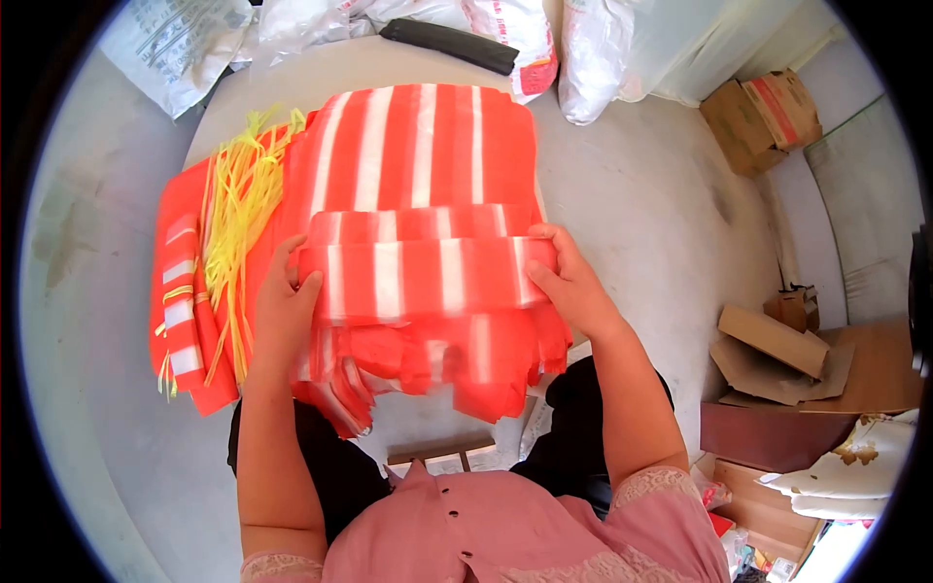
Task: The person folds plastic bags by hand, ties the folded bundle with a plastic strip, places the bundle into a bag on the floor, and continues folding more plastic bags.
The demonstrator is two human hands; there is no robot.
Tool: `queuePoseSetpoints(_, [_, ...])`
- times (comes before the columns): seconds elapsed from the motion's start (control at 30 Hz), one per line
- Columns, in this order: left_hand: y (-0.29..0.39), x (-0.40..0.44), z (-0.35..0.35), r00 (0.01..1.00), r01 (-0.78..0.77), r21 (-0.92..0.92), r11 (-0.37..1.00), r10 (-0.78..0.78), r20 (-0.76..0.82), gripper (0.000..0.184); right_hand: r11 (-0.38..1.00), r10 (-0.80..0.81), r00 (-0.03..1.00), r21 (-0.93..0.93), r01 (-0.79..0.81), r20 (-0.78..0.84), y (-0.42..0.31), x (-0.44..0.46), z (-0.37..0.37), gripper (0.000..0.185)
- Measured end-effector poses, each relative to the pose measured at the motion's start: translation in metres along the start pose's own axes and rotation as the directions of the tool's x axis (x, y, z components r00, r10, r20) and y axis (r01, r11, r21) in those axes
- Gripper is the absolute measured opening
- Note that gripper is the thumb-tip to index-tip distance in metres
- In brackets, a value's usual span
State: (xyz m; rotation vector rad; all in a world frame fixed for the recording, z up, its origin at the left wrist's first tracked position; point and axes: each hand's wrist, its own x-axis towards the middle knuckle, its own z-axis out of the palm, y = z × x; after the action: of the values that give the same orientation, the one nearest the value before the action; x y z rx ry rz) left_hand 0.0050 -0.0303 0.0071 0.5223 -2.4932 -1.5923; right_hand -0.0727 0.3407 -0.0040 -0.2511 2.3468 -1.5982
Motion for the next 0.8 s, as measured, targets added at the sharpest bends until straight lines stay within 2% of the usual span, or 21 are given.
queuePoseSetpoints(0.03, [0.006,-0.001,-0.002,0.999,0.043,0.034,0.999,-0.044,0.027,0.048,1.0,0.013,0.999,-0.006,-0.013,0.033,0.001,0.0,-0.006,0.052])
queuePoseSetpoints(0.17, [0.006,-0.003,0.001,0.999,0.045,0.016,0.999,-0.045,0.009,0.044,0.991,0.125,0.979,0.033,-0.132,0.164,-0.014,-0.006,-0.023,0.083])
queuePoseSetpoints(0.27, [0.001,-0.001,0.004,0.999,0.043,-0.037,0.998,-0.043,-0.013,0.042,0.988,0.156,0.958,-0.037,-0.151,0.239,-0.018,-0.011,-0.03,0.096])
queuePoseSetpoints(0.37, [0.0,-0.001,0.006,0.998,0.05,-0.039,0.998,-0.051,-0.02,0.04,0.994,0.107,0.961,-0.052,-0.097,0.255,-0.015,-0.016,-0.025,0.102])
queuePoseSetpoints(0.47, [-0.004,0.0,0.005,0.999,0.044,-0.009,0.999,-0.044,-0.022,0.038,0.999,-0.033,0.984,-0.02,0.038,0.176,0.005,-0.016,-0.015,0.1])
queuePoseSetpoints(0.57, [-0.006,0.0,0.009,0.999,0.019,-0.038,0.999,-0.021,-0.05,0.037,0.995,0.074,0.983,0.049,-0.083,0.17,-0.01,-0.019,-0.008,0.095])
queuePoseSetpoints(0.67, [-0.01,0.002,0.011,0.997,-0.007,-0.025,1.0,0.006,-0.073,0.036,0.993,0.103,0.979,0.038,-0.112,0.176,-0.01,-0.016,-0.009,0.089])
queuePoseSetpoints(0.77, [-0.015,0.004,0.009,0.997,-0.021,0.028,0.999,0.023,-0.073,0.037,0.976,0.114,0.957,0.151,-0.158,0.266,0.002,-0.011,-0.013,0.083])
queuePoseSetpoints(0.8, [-0.015,0.004,0.008,0.997,-0.025,0.054,0.998,0.029,-0.076,0.037,0.98,0.169,0.955,0.064,-0.19,0.246,-0.003,-0.012,-0.015,0.081])
